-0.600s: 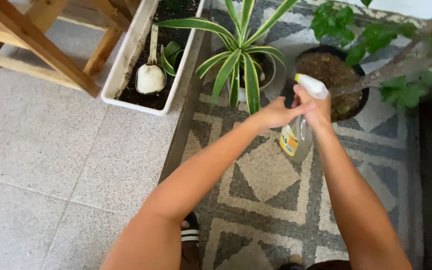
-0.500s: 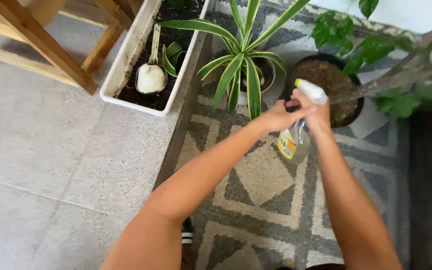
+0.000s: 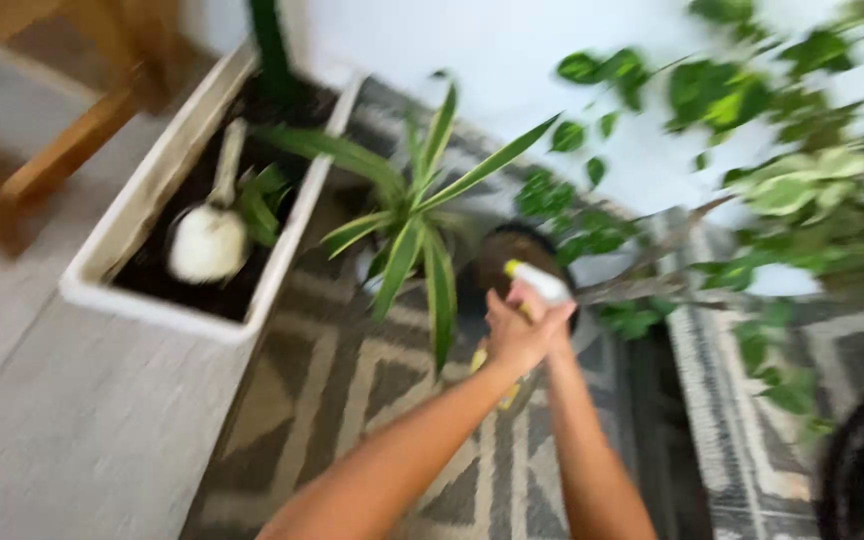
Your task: The person kneels on a patterned rug and uses a spray bottle to mist the leaves and soil of two potted plants. They alternate between the plants, spraying each one multiple times while occasionally touching the leaves.
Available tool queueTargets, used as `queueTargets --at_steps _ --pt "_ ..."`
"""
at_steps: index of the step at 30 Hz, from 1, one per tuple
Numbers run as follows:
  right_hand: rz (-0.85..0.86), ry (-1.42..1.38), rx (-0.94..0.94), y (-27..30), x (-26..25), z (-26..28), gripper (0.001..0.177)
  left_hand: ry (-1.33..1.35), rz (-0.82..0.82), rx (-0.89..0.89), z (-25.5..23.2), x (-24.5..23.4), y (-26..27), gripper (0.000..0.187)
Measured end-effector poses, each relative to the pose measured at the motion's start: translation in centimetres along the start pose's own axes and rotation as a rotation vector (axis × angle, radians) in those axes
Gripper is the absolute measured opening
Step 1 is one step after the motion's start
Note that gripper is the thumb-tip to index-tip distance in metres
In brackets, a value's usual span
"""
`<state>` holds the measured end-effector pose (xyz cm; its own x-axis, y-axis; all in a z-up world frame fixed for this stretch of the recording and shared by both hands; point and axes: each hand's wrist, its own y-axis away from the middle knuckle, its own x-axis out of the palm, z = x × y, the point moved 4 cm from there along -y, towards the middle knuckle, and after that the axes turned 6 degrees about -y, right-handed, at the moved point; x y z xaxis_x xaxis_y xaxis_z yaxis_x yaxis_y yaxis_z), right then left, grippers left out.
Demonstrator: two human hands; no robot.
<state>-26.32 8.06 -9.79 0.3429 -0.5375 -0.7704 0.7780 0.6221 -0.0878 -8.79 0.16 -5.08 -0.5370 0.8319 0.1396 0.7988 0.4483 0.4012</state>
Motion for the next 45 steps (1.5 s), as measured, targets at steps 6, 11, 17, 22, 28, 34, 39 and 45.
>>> queueTargets --at_steps 6,11,17,22,28,34,39,45 --pt "-0.081 -0.035 0.201 1.0 -0.3 4.9 0.040 0.058 -0.003 -0.007 -2.0 -0.3 -0.2 0.134" --pt "0.071 -0.132 0.165 0.5 1.3 5.1 0.036 0.173 -0.061 0.045 -1.1 -0.3 -0.7 0.139" --pt "-0.045 -0.458 0.214 4.6 2.2 5.0 0.039 0.008 -0.211 0.194 -4.1 -0.4 1.8 0.129" --pt "-0.166 -0.648 0.305 6.2 -1.1 12.8 0.047 0.175 -0.316 0.091 -5.2 -1.9 1.9 0.114" --pt "-0.026 -0.747 0.200 5.0 -0.7 14.2 0.034 0.180 -0.386 0.114 -5.6 -6.2 1.3 0.112" --pt "0.172 -0.786 0.103 3.1 -0.5 13.2 0.019 -0.094 -0.280 0.275 -8.3 -8.8 6.3 0.066" --pt "0.168 -0.763 -0.080 4.3 -2.3 11.1 0.035 -1.098 -0.319 0.632 -10.8 -7.0 10.5 0.018" --pt "0.203 -0.644 -0.065 4.2 -3.3 7.9 0.034 -1.147 -0.261 0.828 -15.0 -2.7 14.7 0.025"
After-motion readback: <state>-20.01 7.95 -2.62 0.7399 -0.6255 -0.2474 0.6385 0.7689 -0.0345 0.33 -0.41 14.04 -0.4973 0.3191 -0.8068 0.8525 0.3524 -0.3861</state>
